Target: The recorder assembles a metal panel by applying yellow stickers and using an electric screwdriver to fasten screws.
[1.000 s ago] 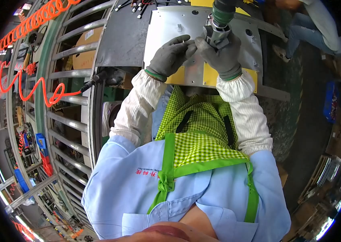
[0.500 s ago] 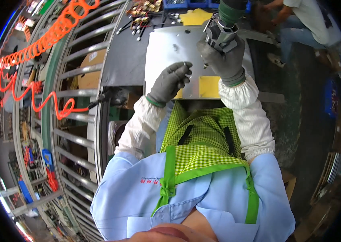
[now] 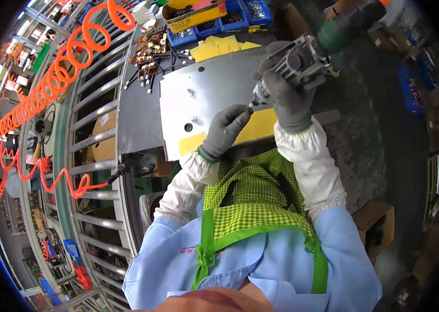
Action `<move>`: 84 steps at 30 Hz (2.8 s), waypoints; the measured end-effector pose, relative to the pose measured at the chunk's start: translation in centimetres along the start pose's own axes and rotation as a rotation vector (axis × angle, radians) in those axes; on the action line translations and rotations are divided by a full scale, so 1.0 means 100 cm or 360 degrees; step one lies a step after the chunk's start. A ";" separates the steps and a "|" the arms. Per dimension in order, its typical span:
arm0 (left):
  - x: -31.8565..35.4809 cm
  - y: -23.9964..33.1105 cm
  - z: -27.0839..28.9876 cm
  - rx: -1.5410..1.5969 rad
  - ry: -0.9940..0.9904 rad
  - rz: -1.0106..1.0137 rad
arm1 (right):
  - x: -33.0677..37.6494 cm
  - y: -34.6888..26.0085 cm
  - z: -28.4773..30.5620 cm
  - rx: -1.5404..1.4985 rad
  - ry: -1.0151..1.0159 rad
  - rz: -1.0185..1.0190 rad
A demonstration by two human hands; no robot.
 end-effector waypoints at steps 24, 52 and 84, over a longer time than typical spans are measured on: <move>-0.008 -0.047 -0.063 0.1993 -0.0095 0.0948 | 0.000 -0.018 0.033 0.0054 -0.0013 0.0123; -0.026 -0.044 -0.133 0.0417 -0.0711 0.0603 | 0.030 -0.036 0.115 0.0137 0.0019 -0.0030; 0.054 -0.136 -0.143 0.1335 -0.0277 0.1283 | 0.086 0.034 0.146 0.0010 0.0287 -0.0513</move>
Point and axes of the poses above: each hand's wrist, its own x-axis away from the middle knuckle, its own z-axis out of the back of the hand, y = z × x, the point moved 10 cm from there along -x, towards the middle knuckle, and after that the axes turned 7 degrees about z, right-handed, at the moved point
